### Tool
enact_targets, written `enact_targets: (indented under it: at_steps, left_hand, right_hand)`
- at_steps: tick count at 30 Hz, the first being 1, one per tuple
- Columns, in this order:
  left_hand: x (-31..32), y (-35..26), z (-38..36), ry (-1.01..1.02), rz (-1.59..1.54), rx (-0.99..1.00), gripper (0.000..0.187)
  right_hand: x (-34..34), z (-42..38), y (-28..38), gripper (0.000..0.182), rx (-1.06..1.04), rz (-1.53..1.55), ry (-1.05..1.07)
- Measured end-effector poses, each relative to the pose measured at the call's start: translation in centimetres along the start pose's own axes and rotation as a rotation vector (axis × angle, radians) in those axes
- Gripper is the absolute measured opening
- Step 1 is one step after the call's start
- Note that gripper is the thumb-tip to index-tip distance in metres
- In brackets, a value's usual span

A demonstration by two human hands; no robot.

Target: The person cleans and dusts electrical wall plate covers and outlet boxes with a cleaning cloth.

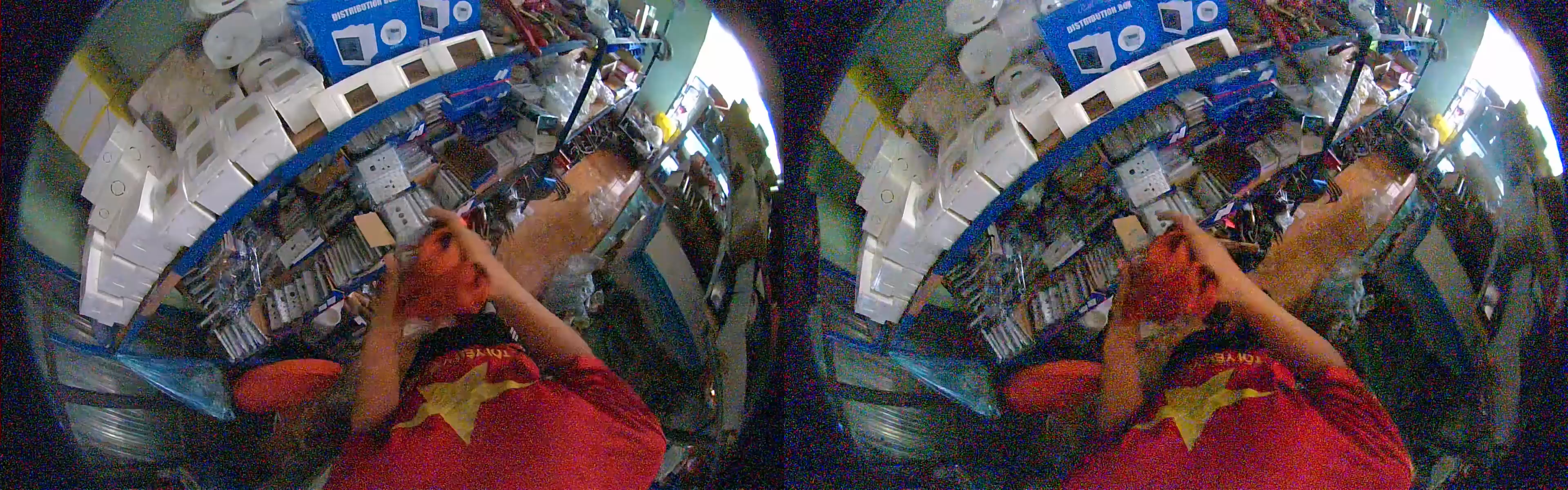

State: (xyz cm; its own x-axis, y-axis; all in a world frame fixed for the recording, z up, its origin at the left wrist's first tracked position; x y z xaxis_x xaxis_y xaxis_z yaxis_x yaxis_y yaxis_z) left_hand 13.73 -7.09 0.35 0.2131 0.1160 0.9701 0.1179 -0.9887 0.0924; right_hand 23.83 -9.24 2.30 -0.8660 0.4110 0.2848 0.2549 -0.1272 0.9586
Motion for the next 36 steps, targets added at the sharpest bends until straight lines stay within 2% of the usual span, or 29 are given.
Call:
enact_targets:
  at_steps: [1, 2, 3, 5, 8, 11, 12, 14, 15, 17, 19, 22, 24, 25, 27, 28, 30, 31, 32, 34, 35, 36]
  left_hand:
    - [0.0, 0.9, -0.1, -0.025, -0.170, -0.073, 0.085]
    - [0.0, 1.1, -0.1, -0.038, -0.164, -0.069, 0.087]
    - [0.0, 1.4, 0.2, -0.046, -0.167, -0.084, 0.087]
    - [0.0, 0.2, 0.8, -0.021, 0.182, 0.089, 0.088]
    - [-0.5, -0.9, 0.6, -0.073, 0.498, 0.336, 0.089]
    - [-0.9, -0.7, 0.5, -0.105, 0.611, 0.387, 0.090]
    - [-0.8, -0.5, 0.5, -0.088, 0.638, 0.350, 0.090]
    - [-0.4, 0.3, 0.0, -0.054, 0.729, 0.239, 0.091]
    - [-0.1, 0.5, -0.5, -0.028, 0.772, 0.191, 0.091]
    - [0.2, -0.5, -0.4, -0.014, 0.670, 0.266, 0.090]
    - [0.4, -1.9, -0.2, 0.001, 0.560, 0.340, 0.088]
    - [0.0, -1.9, 0.2, -0.026, 0.482, 0.358, 0.086]
    - [-0.5, -0.7, 0.5, -0.077, 0.439, 0.342, 0.085]
    - [-0.7, -0.1, 0.7, -0.103, 0.413, 0.325, 0.084]
    - [-1.6, 0.6, 0.6, -0.145, 0.410, 0.309, 0.083]
    - [-2.5, 0.0, 0.2, -0.134, 0.523, 0.331, 0.078]
    - [-0.3, -0.1, -2.1, -0.292, 0.765, 0.625, 0.077]
    - [0.3, 0.1, -0.7, 0.109, 0.462, 0.375, 0.073]
    - [1.5, 0.9, -0.3, 0.377, 0.202, 0.022, 0.069]
    - [0.3, 0.4, 0.5, 0.259, 0.200, 0.144, 0.069]
    - [-0.1, 0.5, 0.6, 0.195, 0.197, 0.206, 0.070]
    - [-2.2, 0.4, 0.3, -0.128, 0.196, 0.298, 0.071]
  right_hand:
    - [0.4, -0.9, 0.8, 0.047, -0.208, -0.413, 0.039]
    - [1.7, -2.2, 3.0, 0.047, -0.431, -0.815, -0.008]
    - [1.4, -2.1, 2.5, 0.049, -0.322, -0.778, 0.032]
    - [0.4, -1.8, 1.6, 0.053, -0.106, -0.705, 0.120]
    - [0.2, -2.9, 3.5, 0.052, -0.375, -0.919, -0.053]
    - [-3.6, -2.2, -1.4, 0.063, -0.200, -0.326, -0.294]
    - [-3.3, -1.7, -0.7, 0.051, -0.369, -0.351, -0.203]
    - [-4.9, -1.7, -0.3, 0.048, -0.251, 0.172, -0.325]
    - [-7.4, 0.1, -3.1, 0.046, -0.250, -0.015, -0.312]
    - [-12.1, 3.7, -8.3, 0.047, -0.262, -0.394, -0.298]
    - [-10.5, 2.0, -2.6, 0.048, 0.183, -1.315, -0.387]
    - [-0.5, -3.6, 5.0, 0.055, -0.218, -0.335, -0.214]
    - [2.3, -5.5, 4.9, 0.067, -0.349, -0.197, -0.097]
    - [3.1, -5.7, 3.4, 0.072, -0.356, -0.389, -0.040]
    - [5.4, -6.5, 2.6, 0.085, -0.404, -1.019, -0.055]
    - [5.5, -7.0, 2.3, 0.082, -0.325, -0.981, 0.057]
    - [6.4, -8.6, 2.2, 0.078, -0.476, -1.059, 0.146]
    - [6.9, -9.2, 2.2, 0.076, -0.556, -1.097, 0.192]
    - [6.6, -9.1, 2.8, 0.075, -0.601, -1.064, 0.143]
    - [5.7, -8.5, 4.2, 0.074, -0.687, -0.994, 0.051]
    - [4.9, -7.4, 4.4, 0.072, -0.618, -0.947, -0.027]
    - [4.1, -6.0, 4.4, 0.070, -0.549, -0.897, -0.104]
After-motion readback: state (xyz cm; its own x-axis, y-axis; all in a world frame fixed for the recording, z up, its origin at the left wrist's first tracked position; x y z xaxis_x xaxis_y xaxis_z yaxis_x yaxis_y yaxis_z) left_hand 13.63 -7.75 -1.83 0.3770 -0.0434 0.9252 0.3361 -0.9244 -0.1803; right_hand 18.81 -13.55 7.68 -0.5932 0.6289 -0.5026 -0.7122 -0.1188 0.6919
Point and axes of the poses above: each hand's wrist, its own z-axis towards the middle knuckle, its own x-axis out of the palm, y = z × x, the point moved 7 cm from there along z, towards the middle knuckle, and after that the axes turned 3 degrees about -z, right-handed, at the moved point
